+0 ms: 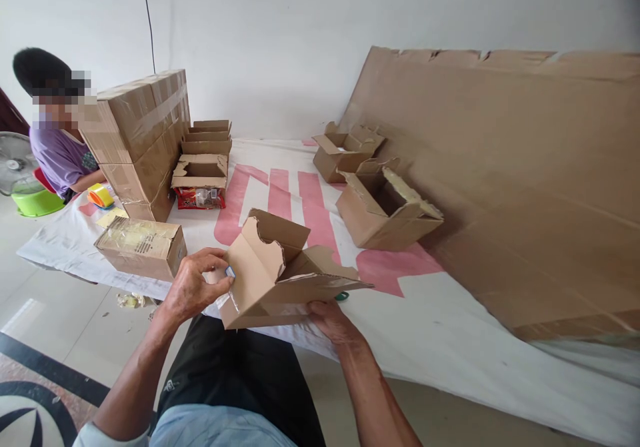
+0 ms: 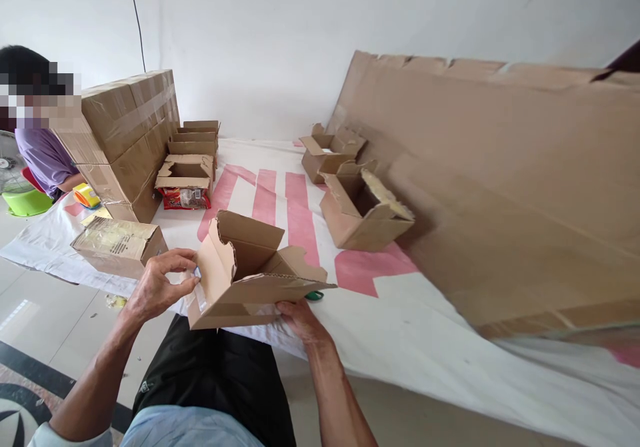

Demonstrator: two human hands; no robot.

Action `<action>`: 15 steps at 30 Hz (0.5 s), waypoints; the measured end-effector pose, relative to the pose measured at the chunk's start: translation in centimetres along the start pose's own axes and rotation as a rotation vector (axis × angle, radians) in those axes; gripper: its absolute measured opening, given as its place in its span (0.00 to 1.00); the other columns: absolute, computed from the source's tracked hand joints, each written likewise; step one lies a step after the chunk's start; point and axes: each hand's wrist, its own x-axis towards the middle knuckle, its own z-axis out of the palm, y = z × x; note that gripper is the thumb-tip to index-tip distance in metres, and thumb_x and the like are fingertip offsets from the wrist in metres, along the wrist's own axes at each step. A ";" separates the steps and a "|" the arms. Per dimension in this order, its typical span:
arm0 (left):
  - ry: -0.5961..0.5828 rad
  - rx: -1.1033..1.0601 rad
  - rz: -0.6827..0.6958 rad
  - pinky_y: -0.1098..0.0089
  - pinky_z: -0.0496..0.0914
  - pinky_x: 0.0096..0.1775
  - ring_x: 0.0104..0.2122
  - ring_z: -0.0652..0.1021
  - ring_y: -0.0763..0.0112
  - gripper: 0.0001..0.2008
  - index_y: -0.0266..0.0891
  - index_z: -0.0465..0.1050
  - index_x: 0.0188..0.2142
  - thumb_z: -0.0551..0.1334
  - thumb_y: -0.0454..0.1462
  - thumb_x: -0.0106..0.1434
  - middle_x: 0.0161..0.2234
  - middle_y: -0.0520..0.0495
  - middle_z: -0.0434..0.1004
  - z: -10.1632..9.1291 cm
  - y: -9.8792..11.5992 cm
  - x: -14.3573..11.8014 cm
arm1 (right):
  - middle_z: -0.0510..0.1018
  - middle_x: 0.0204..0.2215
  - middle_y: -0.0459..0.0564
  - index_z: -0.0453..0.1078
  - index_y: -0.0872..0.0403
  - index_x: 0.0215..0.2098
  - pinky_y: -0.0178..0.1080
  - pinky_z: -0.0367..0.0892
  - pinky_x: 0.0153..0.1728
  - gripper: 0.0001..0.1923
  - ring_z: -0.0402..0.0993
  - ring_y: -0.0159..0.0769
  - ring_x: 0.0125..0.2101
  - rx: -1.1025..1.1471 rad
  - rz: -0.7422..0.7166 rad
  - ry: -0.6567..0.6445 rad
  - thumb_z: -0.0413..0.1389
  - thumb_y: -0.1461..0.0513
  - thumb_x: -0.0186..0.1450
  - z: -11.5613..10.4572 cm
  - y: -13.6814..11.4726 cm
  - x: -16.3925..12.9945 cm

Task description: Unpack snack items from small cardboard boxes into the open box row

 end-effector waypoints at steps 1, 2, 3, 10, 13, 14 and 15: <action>0.001 -0.001 0.001 0.64 0.81 0.46 0.44 0.87 0.62 0.06 0.40 0.84 0.35 0.69 0.30 0.61 0.48 0.42 0.88 0.0 0.0 0.0 | 0.90 0.37 0.52 0.83 0.43 0.36 0.58 0.84 0.39 0.22 0.87 0.59 0.37 0.001 0.015 0.021 0.75 0.56 0.41 0.0 0.0 0.0; 0.000 -0.002 0.002 0.64 0.81 0.46 0.44 0.87 0.62 0.06 0.40 0.84 0.35 0.68 0.30 0.61 0.48 0.42 0.88 0.0 0.1 0.0 | 0.90 0.36 0.53 0.82 0.43 0.35 0.59 0.84 0.39 0.22 0.87 0.59 0.37 -0.010 0.021 0.027 0.75 0.55 0.41 0.1 0.0 0.0; -0.002 -0.001 0.001 0.64 0.81 0.46 0.44 0.87 0.62 0.05 0.40 0.84 0.35 0.69 0.30 0.61 0.48 0.42 0.88 -0.1 0.1 -0.1 | 0.90 0.36 0.54 0.82 0.44 0.35 0.59 0.84 0.40 0.21 0.86 0.60 0.38 -0.023 0.024 0.027 0.75 0.54 0.41 0.1 0.0 -0.1; 0.008 -0.002 -0.013 0.64 0.81 0.46 0.45 0.87 0.60 0.05 0.40 0.85 0.35 0.73 0.31 0.59 0.48 0.42 0.88 0.0 0.2 0.0 | 0.90 0.40 0.58 0.81 0.45 0.38 0.63 0.82 0.44 0.22 0.86 0.64 0.43 -0.122 -0.014 0.032 0.72 0.51 0.44 0.0 0.2 0.0; 0.025 0.005 -0.008 0.65 0.81 0.45 0.43 0.87 0.61 0.04 0.40 0.85 0.34 0.71 0.31 0.60 0.47 0.42 0.88 0.2 0.1 0.1 | 0.90 0.39 0.58 0.81 0.45 0.39 0.63 0.81 0.45 0.22 0.86 0.64 0.42 -0.135 -0.023 0.038 0.72 0.52 0.45 -0.2 0.3 0.0; 0.028 0.008 -0.004 0.65 0.81 0.44 0.43 0.87 0.62 0.04 0.40 0.84 0.34 0.70 0.31 0.60 0.46 0.42 0.88 0.2 0.0 0.1 | 0.90 0.40 0.59 0.81 0.45 0.39 0.64 0.81 0.45 0.22 0.86 0.64 0.42 -0.141 -0.029 0.033 0.71 0.52 0.45 -0.2 0.3 0.0; 0.027 0.010 0.001 0.65 0.81 0.44 0.42 0.87 0.62 0.04 0.40 0.84 0.33 0.69 0.31 0.61 0.46 0.42 0.88 0.2 0.0 0.1 | 0.90 0.40 0.59 0.82 0.46 0.39 0.64 0.81 0.45 0.22 0.86 0.64 0.42 -0.146 -0.035 0.023 0.71 0.52 0.46 -0.2 0.3 -0.1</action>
